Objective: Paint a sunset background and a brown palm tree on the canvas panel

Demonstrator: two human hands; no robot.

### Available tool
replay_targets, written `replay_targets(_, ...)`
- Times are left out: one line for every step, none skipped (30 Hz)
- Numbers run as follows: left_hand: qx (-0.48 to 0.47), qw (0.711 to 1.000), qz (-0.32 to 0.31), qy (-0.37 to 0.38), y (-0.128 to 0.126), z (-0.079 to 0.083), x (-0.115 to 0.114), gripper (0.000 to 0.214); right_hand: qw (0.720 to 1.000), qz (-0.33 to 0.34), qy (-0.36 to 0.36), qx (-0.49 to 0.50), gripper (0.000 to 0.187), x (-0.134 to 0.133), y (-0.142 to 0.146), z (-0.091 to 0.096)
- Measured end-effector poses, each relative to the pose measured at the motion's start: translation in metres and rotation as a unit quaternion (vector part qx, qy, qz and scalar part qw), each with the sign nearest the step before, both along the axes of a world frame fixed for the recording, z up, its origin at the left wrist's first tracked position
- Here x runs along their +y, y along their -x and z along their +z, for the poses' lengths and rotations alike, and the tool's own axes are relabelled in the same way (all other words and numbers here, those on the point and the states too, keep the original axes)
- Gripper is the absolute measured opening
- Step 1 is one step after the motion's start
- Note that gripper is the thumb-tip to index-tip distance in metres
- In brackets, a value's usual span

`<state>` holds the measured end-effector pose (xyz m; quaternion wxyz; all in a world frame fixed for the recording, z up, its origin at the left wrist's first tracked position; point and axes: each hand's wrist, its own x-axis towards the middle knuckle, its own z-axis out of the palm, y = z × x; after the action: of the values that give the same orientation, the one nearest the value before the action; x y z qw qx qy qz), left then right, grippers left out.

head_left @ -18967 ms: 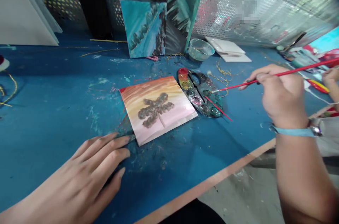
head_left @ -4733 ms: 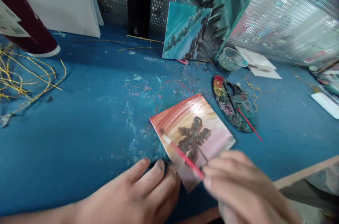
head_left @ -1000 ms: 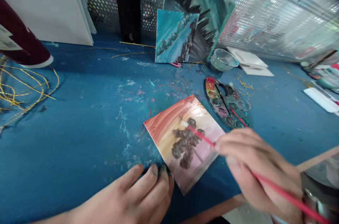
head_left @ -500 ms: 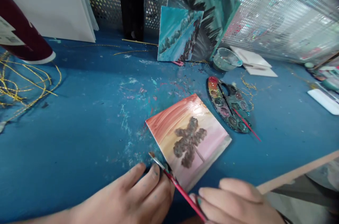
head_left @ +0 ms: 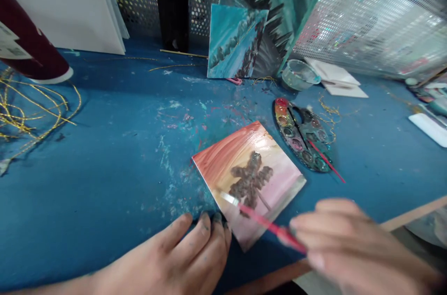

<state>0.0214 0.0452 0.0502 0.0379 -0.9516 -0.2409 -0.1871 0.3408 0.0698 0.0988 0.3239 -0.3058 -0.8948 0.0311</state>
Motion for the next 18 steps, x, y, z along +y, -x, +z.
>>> replay_targets(-0.005, 1.000, -0.003, 0.000, 0.001, 0.000, 0.000, 0.030, 1.000, -0.004, -0.013, 0.020, 0.024, 0.005, -0.003, -0.001)
replay_targets(-0.011, 1.000, -0.006, -0.003, 0.001, -0.001, 0.000, 0.031, 0.999, -0.016, -0.034, 0.032, 0.024, 0.013, -0.004, -0.001)
replay_targets(-0.016, 1.000, -0.005, -0.004, 0.001, -0.002, 0.000, 0.032, 0.997, -0.041, -0.057, 0.030, 0.025, 0.022, -0.005, -0.002)
replay_targets(-0.018, 1.000, -0.006, -0.006, 0.002, -0.002, 0.000, 0.033, 0.995, -0.070, -0.075, 0.015, 0.025, 0.030, -0.004, -0.002)
replay_targets(-0.019, 1.000, -0.005, -0.008, 0.001, -0.003, 0.000, 0.033, 0.992, -0.090, -0.088, -0.005, 0.025, 0.035, -0.001, -0.002)
replay_targets(-0.022, 1.000, -0.007, -0.011, 0.001, -0.002, 0.001, 0.033, 0.991, -0.090, -0.094, -0.020, 0.024, 0.038, 0.003, 0.000)
replay_targets(-0.022, 1.000, -0.008, -0.013, 0.000, -0.002, 0.001, 0.032, 0.993, -0.067, -0.091, -0.034, 0.023, 0.038, 0.008, 0.002)
replay_targets(-0.019, 1.000, -0.006, -0.011, 0.000, -0.002, 0.002, 0.031, 0.995, -0.036, -0.078, -0.042, 0.022, 0.035, 0.012, 0.004)
replay_targets(-0.016, 1.000, -0.004, -0.009, -0.001, -0.001, 0.002, 0.030, 0.997, -0.001, -0.061, -0.046, 0.022, 0.031, 0.016, 0.006)
replay_targets(-0.015, 1.000, -0.004, -0.009, -0.001, -0.001, 0.002, 0.029, 0.997, 0.036, -0.047, -0.044, 0.023, 0.028, 0.017, 0.007)
replay_targets(-0.015, 1.000, -0.002, -0.009, -0.002, -0.001, 0.002, 0.029, 0.997, 0.061, -0.039, -0.038, 0.024, 0.026, 0.017, 0.008)
replay_targets(-0.014, 1.000, -0.002, -0.011, -0.002, -0.001, 0.002, 0.027, 0.996, 0.067, -0.040, -0.029, 0.023, 0.026, 0.014, 0.008)
replay_targets(-0.018, 1.000, -0.003, -0.019, -0.002, -0.002, 0.002, 0.026, 0.997, 0.051, -0.053, -0.018, 0.022, 0.029, 0.010, 0.007)
replay_targets(-0.017, 1.000, -0.005, -0.023, -0.002, -0.002, 0.002, 0.025, 0.997, 0.020, -0.075, -0.009, 0.020, 0.034, 0.005, 0.004)
replay_targets(-0.018, 0.999, -0.006, -0.027, -0.002, -0.003, 0.002, 0.026, 0.995, -0.027, -0.099, -0.010, 0.019, 0.040, 0.000, 0.001)
replay_targets(-0.019, 0.999, -0.004, -0.031, -0.001, -0.004, 0.002, 0.028, 0.989, -0.084, -0.118, -0.020, 0.018, 0.047, -0.005, -0.002)
replay_targets(-0.019, 0.999, -0.004, -0.034, -0.001, -0.004, 0.002, 0.031, 0.982, -0.132, -0.130, -0.042, 0.017, 0.052, -0.007, -0.005)
replay_targets(-0.019, 0.999, -0.003, -0.035, -0.001, -0.005, 0.002, 0.034, 0.975, -0.163, -0.136, -0.062, 0.015, 0.055, -0.007, -0.006)
